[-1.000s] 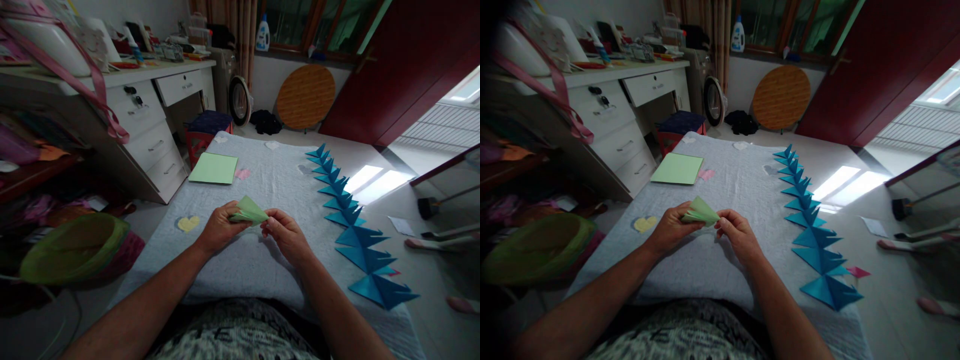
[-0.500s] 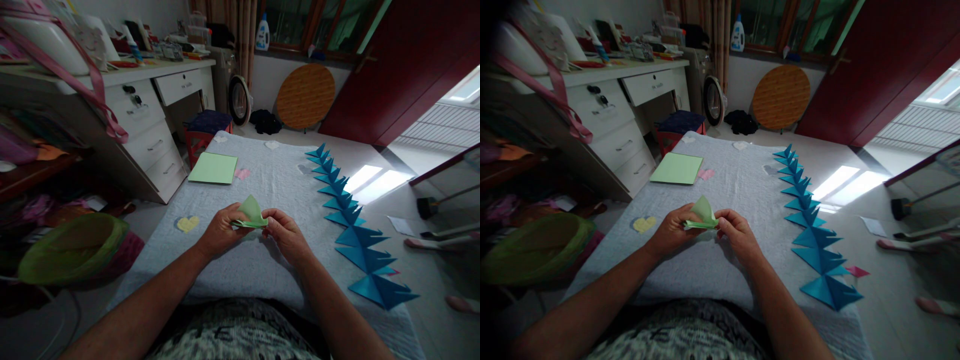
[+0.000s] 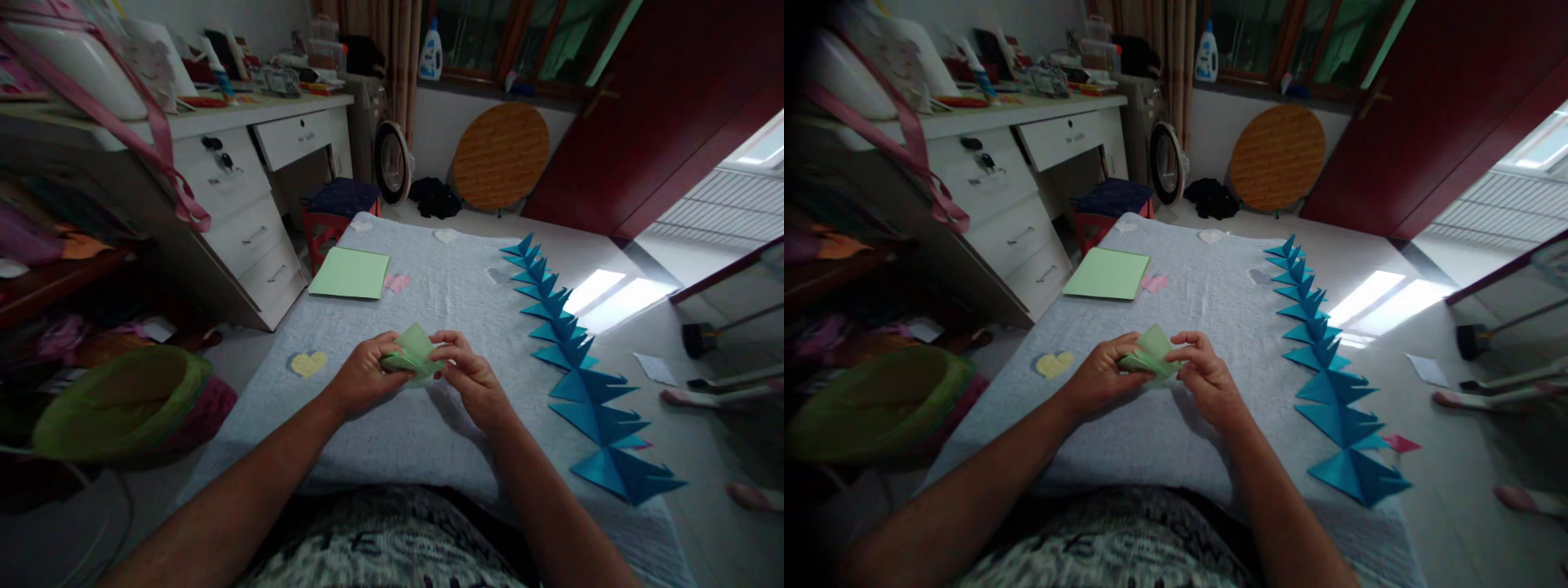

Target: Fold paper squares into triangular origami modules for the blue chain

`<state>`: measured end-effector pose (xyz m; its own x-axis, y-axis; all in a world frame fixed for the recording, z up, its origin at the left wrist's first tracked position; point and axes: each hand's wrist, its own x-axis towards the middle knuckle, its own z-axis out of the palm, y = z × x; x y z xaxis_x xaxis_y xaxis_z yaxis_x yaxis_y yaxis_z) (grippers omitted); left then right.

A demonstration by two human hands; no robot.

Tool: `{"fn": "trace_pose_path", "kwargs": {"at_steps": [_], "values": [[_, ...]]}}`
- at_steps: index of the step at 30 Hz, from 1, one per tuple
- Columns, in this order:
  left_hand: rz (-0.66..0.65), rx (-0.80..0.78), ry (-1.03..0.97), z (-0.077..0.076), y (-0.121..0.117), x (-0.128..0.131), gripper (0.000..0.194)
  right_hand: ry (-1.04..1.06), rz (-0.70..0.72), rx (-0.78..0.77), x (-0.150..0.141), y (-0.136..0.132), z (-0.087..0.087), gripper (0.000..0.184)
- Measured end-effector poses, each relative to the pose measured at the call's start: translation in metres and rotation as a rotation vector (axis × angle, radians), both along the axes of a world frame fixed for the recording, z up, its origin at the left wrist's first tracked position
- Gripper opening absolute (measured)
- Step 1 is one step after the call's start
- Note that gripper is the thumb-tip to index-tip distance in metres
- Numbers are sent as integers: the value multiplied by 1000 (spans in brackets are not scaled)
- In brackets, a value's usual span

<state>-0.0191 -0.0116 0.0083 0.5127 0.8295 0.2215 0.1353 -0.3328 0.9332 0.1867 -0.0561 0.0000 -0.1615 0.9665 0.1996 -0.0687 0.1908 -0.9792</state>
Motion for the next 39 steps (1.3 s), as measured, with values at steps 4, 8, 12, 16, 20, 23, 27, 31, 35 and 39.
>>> {"fn": "trace_pose_path", "kwargs": {"at_steps": [4, 8, 12, 16, 20, 23, 27, 31, 35, 39], "values": [[-30, 1, -19, 0, 0, 0, 5, -41, -74, -19, -1, 0, 5, 9], [-53, 44, -17, -1, -2, 1, 8, -43, -85, -13, 0, 1, 7, 8], [-52, 76, -17, -3, -2, 1, 10, -40, -50, -4, 1, 1, 6, 10], [-64, 93, 5, -3, -2, 1, 10, -56, -34, -21, -1, 0, 3, 8], [-75, 89, -4, -2, -2, 1, 8, 37, -64, -86, -5, 0, -1, 29], [-74, 84, -26, -3, -3, 1, 8, 134, -62, -107, -7, 2, -3, 48], [-67, 71, -11, -5, -3, 1, 6, 156, -25, -183, -6, 4, -4, 50], [-78, 81, 7, -7, -3, 1, 6, 136, 35, -265, -5, 2, -4, 44], [-102, 75, 5, -9, -2, 0, 7, 102, 101, -312, -5, 2, -4, 40], [-129, 54, -10, -10, -3, 0, 6, 56, 112, -321, -4, 3, -5, 38]]}}
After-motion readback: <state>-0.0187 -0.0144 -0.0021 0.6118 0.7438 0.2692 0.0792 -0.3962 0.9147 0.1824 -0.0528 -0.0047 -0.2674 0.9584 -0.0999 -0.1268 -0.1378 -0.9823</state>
